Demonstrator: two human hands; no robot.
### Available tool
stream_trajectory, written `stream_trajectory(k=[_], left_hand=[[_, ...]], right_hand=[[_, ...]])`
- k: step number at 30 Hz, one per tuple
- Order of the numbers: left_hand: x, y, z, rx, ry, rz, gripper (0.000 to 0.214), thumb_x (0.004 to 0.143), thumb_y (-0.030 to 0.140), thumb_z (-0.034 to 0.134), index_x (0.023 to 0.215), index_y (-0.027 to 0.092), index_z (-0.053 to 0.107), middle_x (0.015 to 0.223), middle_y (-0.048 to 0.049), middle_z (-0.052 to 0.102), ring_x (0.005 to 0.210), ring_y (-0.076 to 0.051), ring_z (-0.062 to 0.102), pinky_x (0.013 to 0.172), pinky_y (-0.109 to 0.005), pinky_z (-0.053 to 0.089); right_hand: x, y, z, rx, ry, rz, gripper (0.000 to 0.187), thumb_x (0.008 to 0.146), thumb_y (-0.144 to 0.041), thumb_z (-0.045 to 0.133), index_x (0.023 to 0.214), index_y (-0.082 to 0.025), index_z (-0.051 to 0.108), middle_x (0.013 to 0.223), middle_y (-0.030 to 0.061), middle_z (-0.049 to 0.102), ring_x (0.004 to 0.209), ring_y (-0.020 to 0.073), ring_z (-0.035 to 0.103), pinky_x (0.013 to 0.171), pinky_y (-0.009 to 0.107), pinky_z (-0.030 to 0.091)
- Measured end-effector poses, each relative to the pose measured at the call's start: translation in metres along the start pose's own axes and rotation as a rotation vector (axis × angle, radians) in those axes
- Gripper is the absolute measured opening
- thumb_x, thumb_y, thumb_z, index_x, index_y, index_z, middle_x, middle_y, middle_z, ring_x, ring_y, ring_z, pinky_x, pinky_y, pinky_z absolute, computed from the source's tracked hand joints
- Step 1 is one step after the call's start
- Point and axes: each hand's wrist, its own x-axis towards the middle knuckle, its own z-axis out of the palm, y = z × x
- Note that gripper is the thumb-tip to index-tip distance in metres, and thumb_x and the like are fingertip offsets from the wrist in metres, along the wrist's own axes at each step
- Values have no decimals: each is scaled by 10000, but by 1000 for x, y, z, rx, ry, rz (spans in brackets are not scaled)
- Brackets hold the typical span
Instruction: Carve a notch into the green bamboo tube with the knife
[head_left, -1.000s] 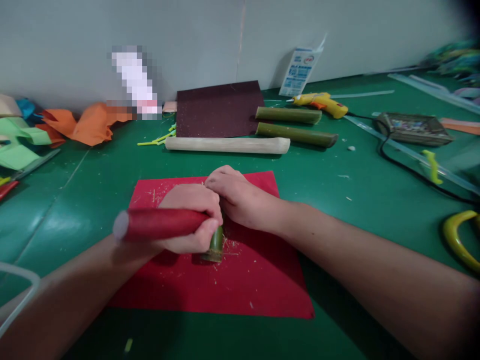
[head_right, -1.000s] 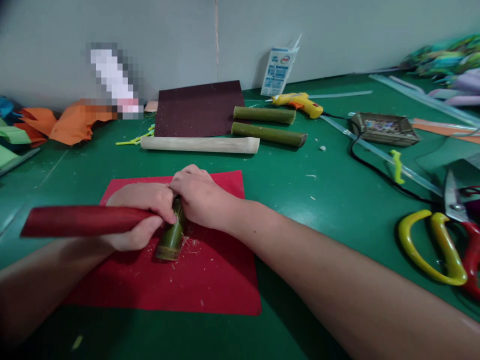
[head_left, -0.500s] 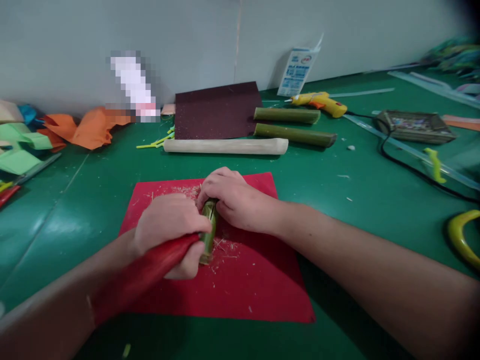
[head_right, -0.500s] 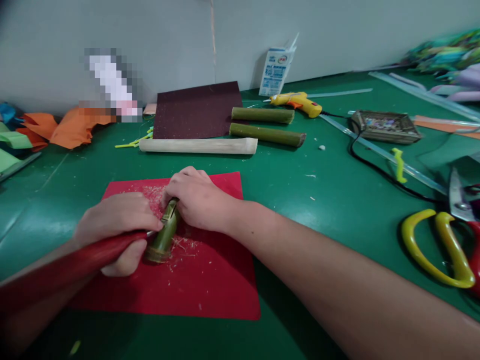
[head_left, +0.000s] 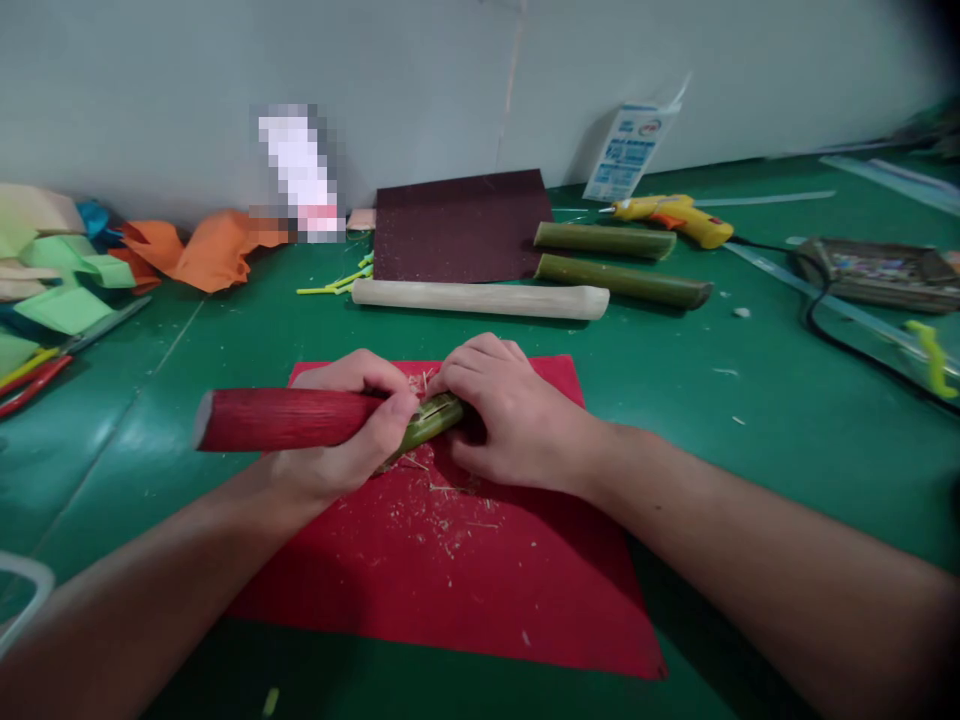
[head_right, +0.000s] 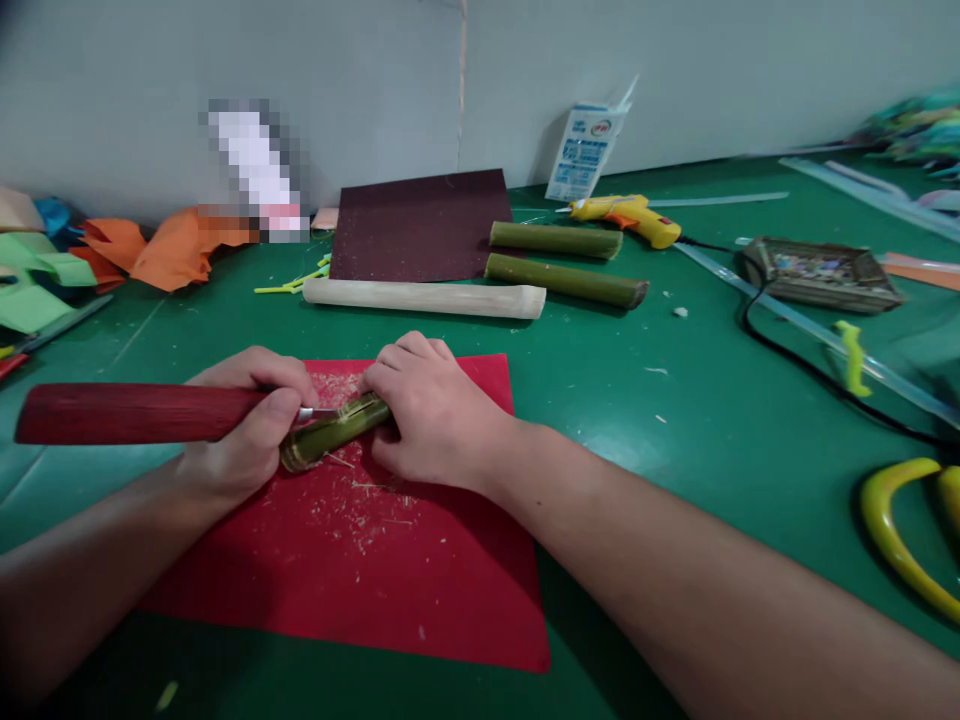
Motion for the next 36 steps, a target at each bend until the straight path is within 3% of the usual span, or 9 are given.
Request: stream_trajectory(k=[10,17,21,25,36], left_hand=[[8,5,4,-105,-82,-77,184,894,317,603,754,213,660,672,12,657,579,-126,575,521,-242,497],[14,1,1,-84,-183,-92,227,908,334,573,736,203,643,672,13,609,597,-122,546,536,-251,446],[17,1,2,-42,-178,-3,212,904,274,557,711,203,604,743,-3,625,674,-144,573,623,-300,461],[16,4,6,-149,-179,82,169,886,170,529,728,198,584,831,-16,663,764,-154,618,723,-323,504],[11,-2,13,-259,-28,163,106,842,194,650,747,195,603,764,-16,675,693,-143,624,657,-306,527]], right_hand=[[1,0,2,21,-30,-20,169,808,-309,622,887,-161,601,905,78,579,889,226,445,818,364,337],[2,2,3,21,-31,-29,223,834,-325,627,956,-138,615,928,86,589,906,228,448,838,369,338],[2,3,4,29,-21,-38,217,827,-312,622,953,-135,609,938,93,598,901,229,446,833,371,336],[2,2,4,30,-11,-34,183,811,-306,629,890,-144,599,919,84,594,899,228,439,821,367,330],[1,1,2,18,-22,-17,240,814,-336,640,934,-130,619,953,88,607,921,233,450,810,362,327]])
